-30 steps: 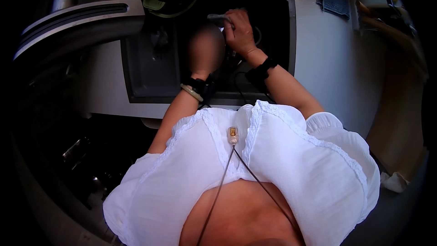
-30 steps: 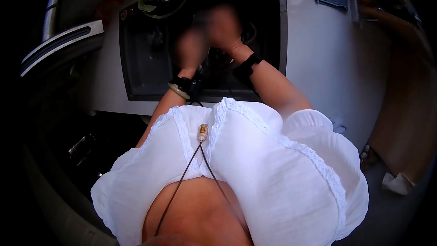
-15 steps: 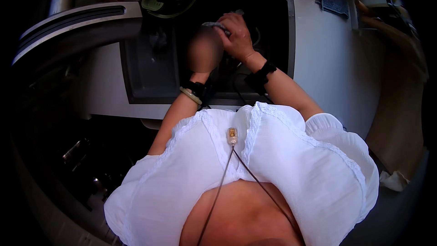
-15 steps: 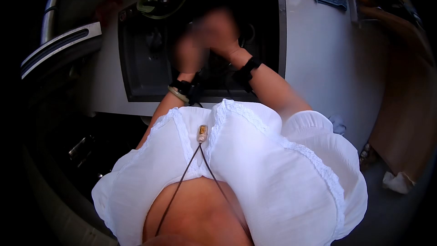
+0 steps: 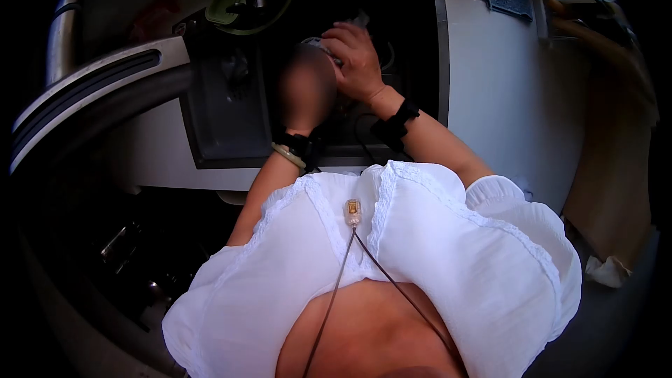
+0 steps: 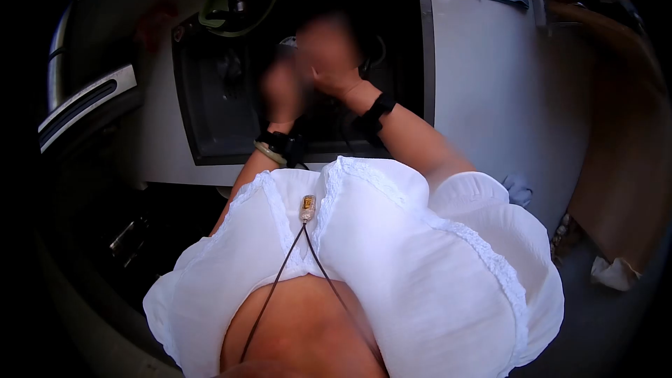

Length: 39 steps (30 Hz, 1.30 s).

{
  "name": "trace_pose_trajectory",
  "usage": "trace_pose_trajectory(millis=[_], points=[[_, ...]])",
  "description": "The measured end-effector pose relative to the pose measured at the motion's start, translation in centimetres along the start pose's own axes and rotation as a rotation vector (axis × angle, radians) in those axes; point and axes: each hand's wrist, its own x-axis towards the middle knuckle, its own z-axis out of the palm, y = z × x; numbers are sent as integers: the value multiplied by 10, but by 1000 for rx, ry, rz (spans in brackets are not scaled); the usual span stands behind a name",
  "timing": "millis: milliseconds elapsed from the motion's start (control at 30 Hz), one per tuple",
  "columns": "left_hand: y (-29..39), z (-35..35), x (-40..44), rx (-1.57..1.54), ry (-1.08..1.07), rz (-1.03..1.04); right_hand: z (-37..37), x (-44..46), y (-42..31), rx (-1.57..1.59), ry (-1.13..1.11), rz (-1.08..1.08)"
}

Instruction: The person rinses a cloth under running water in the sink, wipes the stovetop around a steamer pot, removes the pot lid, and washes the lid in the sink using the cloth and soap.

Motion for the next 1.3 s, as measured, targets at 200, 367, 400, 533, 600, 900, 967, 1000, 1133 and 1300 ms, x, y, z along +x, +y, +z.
trace_pose_trajectory(millis=[200,367,400,533,600,900,967,1000,1133,1300], points=[[-18,23,-6,-189,70,-124,-1,-7,126,110,26,714],[-26,29,-19,-172,107,-107,72,-95,260,505,-52,943],[-26,28,-18,-211,55,-156,70,-92,259,632,-78,1023],[-20,25,-19,-282,29,-190,27,-37,199,546,-185,1198],[-23,31,-16,-285,93,-148,31,-18,200,-407,-363,693],[1,16,-8,607,-142,88,5,6,-18,-24,-32,-82],[-11,24,-16,190,-71,-43,-1,9,-17,-80,-58,-110],[-12,26,-18,-30,-8,-104,-5,10,-6,-80,-49,-108],[-18,32,-28,-494,196,-292,0,24,63,-5,156,154],[-47,43,-53,-487,188,-331,16,1,170,327,-137,860]])
